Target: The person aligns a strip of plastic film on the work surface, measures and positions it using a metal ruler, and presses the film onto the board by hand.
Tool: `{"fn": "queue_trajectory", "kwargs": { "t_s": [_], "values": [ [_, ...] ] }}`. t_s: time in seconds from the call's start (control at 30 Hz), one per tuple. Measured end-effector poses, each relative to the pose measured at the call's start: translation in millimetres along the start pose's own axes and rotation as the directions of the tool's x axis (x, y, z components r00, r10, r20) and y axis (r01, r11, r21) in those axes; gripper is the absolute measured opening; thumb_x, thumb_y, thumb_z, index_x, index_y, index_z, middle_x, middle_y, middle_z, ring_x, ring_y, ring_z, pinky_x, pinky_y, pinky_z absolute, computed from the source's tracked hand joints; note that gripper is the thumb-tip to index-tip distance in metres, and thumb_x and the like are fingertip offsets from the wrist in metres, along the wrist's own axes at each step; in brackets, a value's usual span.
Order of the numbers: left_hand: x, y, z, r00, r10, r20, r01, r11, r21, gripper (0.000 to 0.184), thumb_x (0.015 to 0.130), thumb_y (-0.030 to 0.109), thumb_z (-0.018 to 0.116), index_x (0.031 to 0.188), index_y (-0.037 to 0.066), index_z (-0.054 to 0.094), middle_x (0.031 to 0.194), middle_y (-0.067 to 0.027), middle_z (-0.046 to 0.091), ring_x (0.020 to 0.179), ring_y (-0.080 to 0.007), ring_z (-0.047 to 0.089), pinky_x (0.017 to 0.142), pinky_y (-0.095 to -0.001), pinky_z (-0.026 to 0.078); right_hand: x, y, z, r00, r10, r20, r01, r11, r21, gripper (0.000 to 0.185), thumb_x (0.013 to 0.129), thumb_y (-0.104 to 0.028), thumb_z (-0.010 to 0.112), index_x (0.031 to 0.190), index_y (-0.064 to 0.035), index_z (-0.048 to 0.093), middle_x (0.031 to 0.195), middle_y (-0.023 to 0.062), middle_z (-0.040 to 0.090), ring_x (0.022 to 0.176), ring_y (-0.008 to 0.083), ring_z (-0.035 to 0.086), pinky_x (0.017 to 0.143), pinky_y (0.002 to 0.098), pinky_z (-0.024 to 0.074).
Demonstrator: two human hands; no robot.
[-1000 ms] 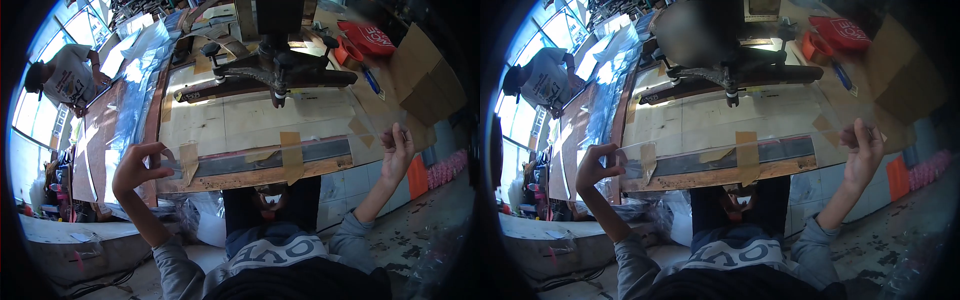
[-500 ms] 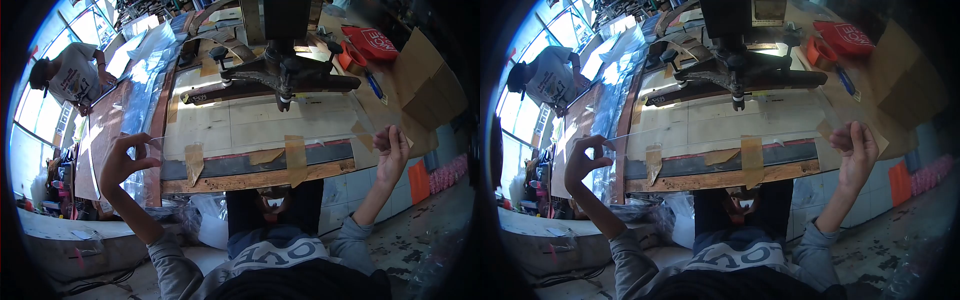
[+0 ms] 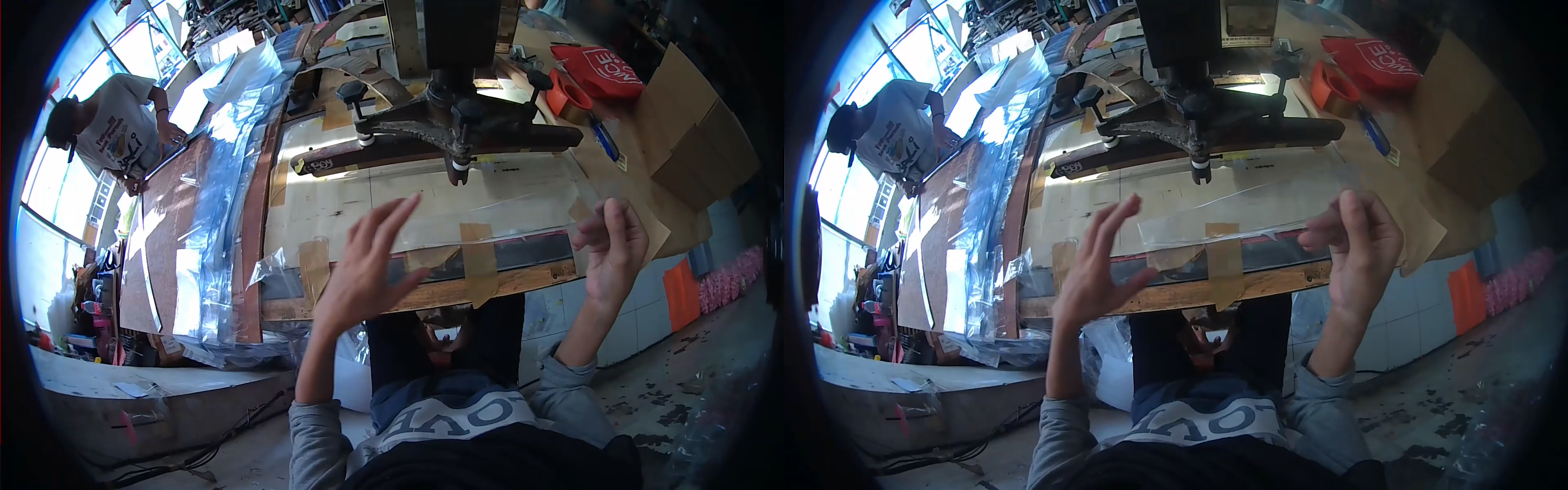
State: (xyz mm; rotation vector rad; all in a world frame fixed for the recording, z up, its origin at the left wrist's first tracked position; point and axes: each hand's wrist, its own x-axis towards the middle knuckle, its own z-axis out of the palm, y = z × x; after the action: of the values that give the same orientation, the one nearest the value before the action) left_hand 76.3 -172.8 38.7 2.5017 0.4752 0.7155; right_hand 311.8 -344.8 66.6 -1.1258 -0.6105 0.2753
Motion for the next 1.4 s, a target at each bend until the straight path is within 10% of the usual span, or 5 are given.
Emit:
{"fn": "queue_trajectory", "kwargs": {
  "t_s": [0.33, 0.67, 1.0, 1.2, 1.4],
  "values": [
    [44.4, 57.3, 51.0, 0.899, 0.276, -0.339, -0.365, 0.901, -0.233, 0.068, 0.069, 0.02, 0.082, 0.13, 0.015, 0.054, 0.126, -0.0154, 0.049, 0.114, -0.0322, 0.052, 0.092, -0.0438, 0.046, -21.5, 0.3, 35.6, 0.979, 0.029, 0.2, -0.018, 0.998, -0.054, 0.022, 0.094, -0.017, 0.061, 0.088, 0.0044, 0.058, 0.069, 0.0124, 0.066, 0.057, 0.0157, 0.066, 0.055, 0.0256, 0.054],
    [39.5, 47.3, 42.6, 0.895, 0.042, -0.445, -0.21, 0.918, -0.337, 0.056, 0.064, 0.012, 0.085, 0.114, 0.007, 0.059, 0.097, -0.008, 0.059, 0.086, -0.0229, 0.059, 0.073, -0.034, 0.05, -39.9, 10.0, 52.5, 0.953, 0.022, 0.303, -0.043, 0.997, 0.063, 0.033, 0.092, -0.016, 0.065, 0.11, 0.01, 0.057, 0.092, 0.0181, 0.068, 0.087, 0.0189, 0.068, 0.081, 0.0278, 0.0534],
    [32.3, 45.9, 44.2, 0.878, 0.088, -0.47, -0.199, 0.961, -0.192, 0.06, 0.061, 0.025, 0.087, 0.112, 0.012, 0.06, 0.085, 0.0027, 0.06, 0.079, -0.0133, 0.057, 0.072, -0.028, 0.035, -38.3, 7.0, 58.5, 0.948, 0.026, 0.317, -0.044, 0.998, 0.049, 0.023, 0.091, -0.013, 0.062, 0.101, 0.0072, 0.06, 0.082, 0.0156, 0.068, 0.076, 0.0197, 0.068, 0.075, 0.0298, 0.0546],
    [27.9, 54.1, 47.7, 0.885, -0.103, -0.455, -0.108, 0.903, -0.415, 0.061, 0.067, 0.018, 0.084, 0.121, 0.008, 0.058, 0.089, 0.0005, 0.062, 0.077, -0.0149, 0.057, 0.074, -0.0299, 0.035, -35.9, 13.0, 53.5, 0.947, -0.003, 0.32, -0.026, 0.996, 0.084, 0.014, 0.09, 0.001, 0.059, 0.103, 0.0076, 0.061, 0.088, 0.0169, 0.069, 0.083, 0.0194, 0.069, 0.08, 0.0299, 0.0555],
    [29.2, 49.3, 33.4, 0.921, 0.116, -0.372, -0.173, 0.977, -0.122, 0.066, 0.068, 0.008, 0.079, 0.127, -0.002, 0.052, 0.115, -0.0137, 0.065, 0.088, -0.0211, 0.063, 0.082, -0.0315, 0.047, -36.3, 13.8, 52.5, 0.95, -0.008, 0.311, -0.032, 0.992, 0.125, 0.014, 0.09, 0.003, 0.057, 0.102, 0.0078, 0.061, 0.086, 0.0167, 0.069, 0.082, 0.019, 0.069, 0.079, 0.0299, 0.0553]
  ]
}}
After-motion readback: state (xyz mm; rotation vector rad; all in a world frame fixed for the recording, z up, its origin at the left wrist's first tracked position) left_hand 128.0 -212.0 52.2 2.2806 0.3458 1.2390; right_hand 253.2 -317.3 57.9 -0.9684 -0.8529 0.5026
